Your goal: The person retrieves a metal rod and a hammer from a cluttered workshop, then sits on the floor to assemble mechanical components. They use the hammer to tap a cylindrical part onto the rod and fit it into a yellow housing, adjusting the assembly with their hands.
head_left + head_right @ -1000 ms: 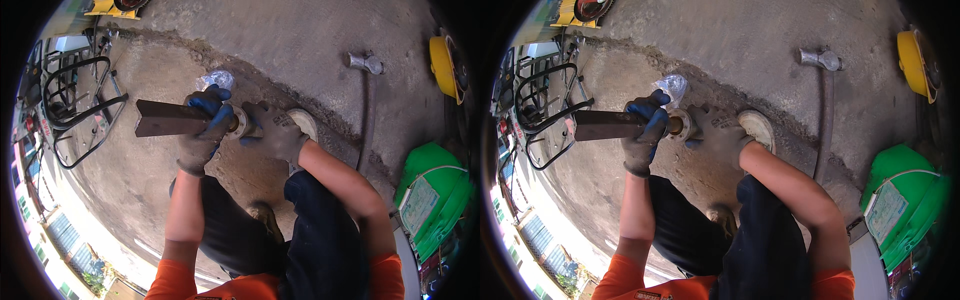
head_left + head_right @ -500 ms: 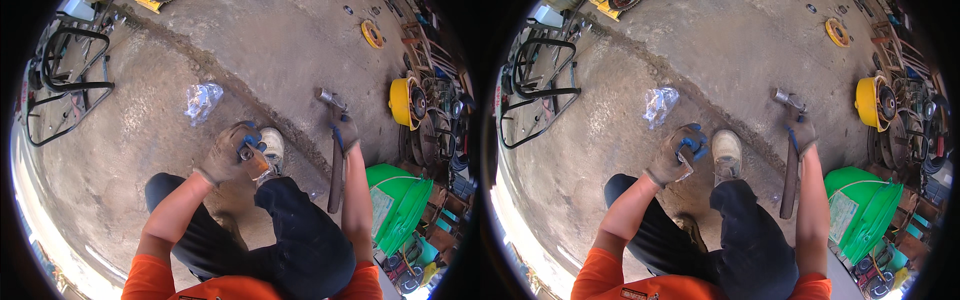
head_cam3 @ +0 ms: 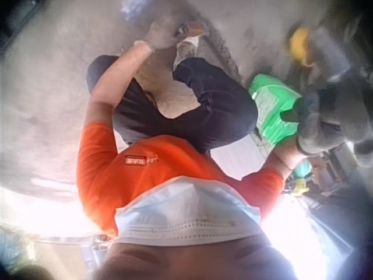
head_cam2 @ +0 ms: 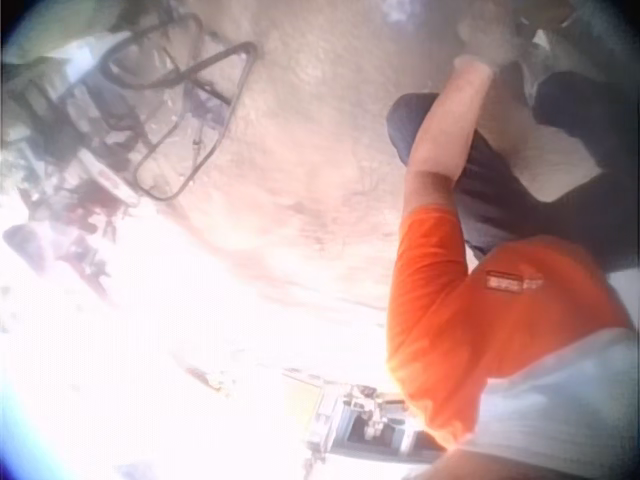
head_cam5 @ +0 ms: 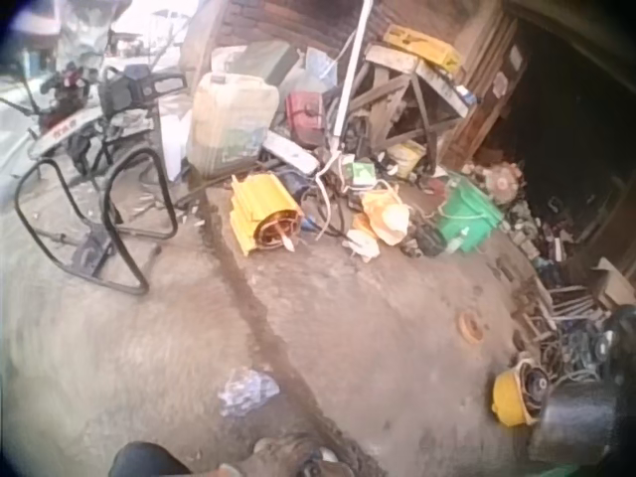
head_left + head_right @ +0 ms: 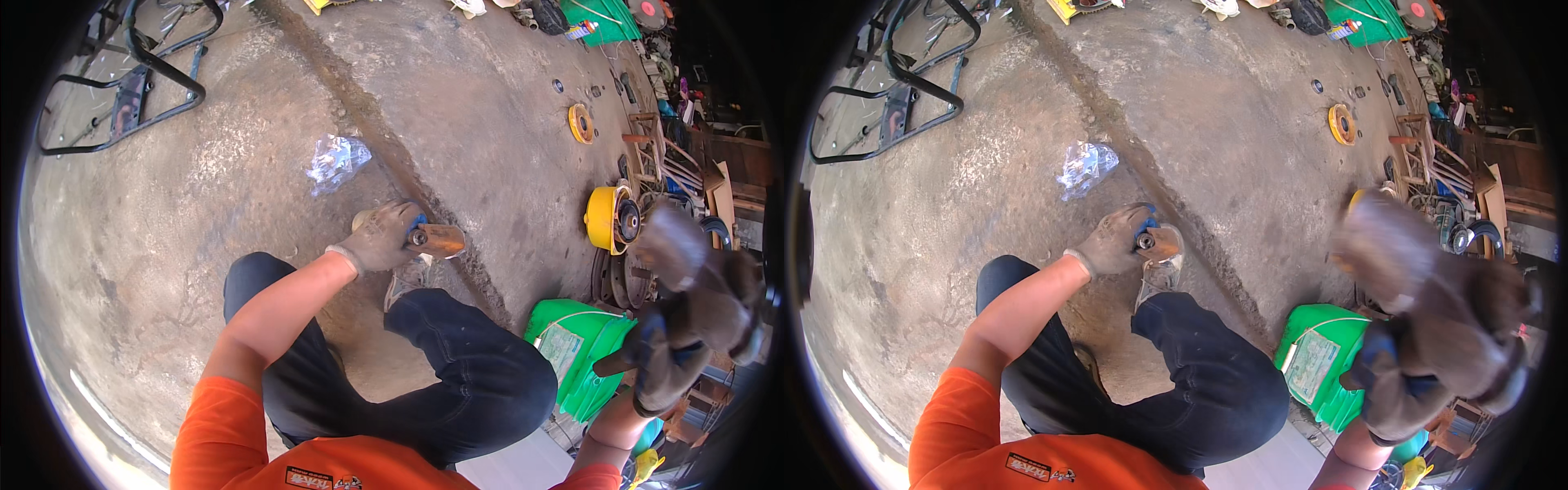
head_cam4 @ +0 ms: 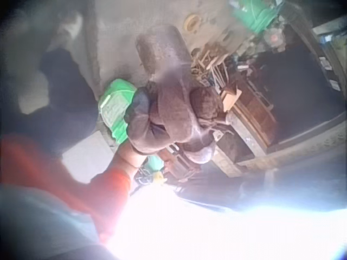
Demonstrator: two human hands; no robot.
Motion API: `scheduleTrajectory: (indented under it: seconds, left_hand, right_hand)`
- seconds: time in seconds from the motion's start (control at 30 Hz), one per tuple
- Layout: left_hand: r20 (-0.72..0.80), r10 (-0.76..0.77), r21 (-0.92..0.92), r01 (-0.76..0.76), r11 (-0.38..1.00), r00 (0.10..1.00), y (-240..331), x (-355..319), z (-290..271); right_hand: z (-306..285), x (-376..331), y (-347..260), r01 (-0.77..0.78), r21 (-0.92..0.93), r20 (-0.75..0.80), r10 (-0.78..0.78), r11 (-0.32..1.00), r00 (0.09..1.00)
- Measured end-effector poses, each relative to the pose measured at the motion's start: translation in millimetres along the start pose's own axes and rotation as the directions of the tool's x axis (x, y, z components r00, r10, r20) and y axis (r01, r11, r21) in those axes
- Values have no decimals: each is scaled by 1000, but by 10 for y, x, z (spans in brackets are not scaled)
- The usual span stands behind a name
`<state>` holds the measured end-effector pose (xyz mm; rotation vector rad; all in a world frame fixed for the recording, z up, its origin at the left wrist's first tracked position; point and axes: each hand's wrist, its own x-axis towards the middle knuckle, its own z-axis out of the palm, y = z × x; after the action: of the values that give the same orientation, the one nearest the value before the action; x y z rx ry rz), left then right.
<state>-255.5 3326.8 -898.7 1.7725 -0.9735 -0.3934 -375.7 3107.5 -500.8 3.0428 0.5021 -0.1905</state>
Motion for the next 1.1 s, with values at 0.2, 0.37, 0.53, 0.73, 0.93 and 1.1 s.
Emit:
scheduleTrajectory:
  seconds: [0.2,0.37,0.53,0.73,0.93,1.1]
  left_hand:
    - [20,-42,45,41,998,999,40,-27,-15]
    - [12,-98,47,97,994,995,-19,-92,-97]
    - [-43,-57,15,58,998,997,22,6,38]
    - [-156,-114,-28,111,993,981,-87,-22,-25]
    - [-339,-402,-458,224,860,851,-416,-53,13]
    - [-358,-685,-688,317,653,634,-584,76,-459]
  right_hand:
    - [1012,-121,-360,-397,583,-186,592,709,784]
    - [1743,447,-456,-603,734,275,674,313,685]
    - [2472,265,117,-583,810,307,807,56,504]
    - [3862,147,1054,-428,845,506,737,-320,447]
    - [4335,81,1398,-910,244,239,888,336,392]
    - [3800,628,378,-526,764,52,776,374,629]
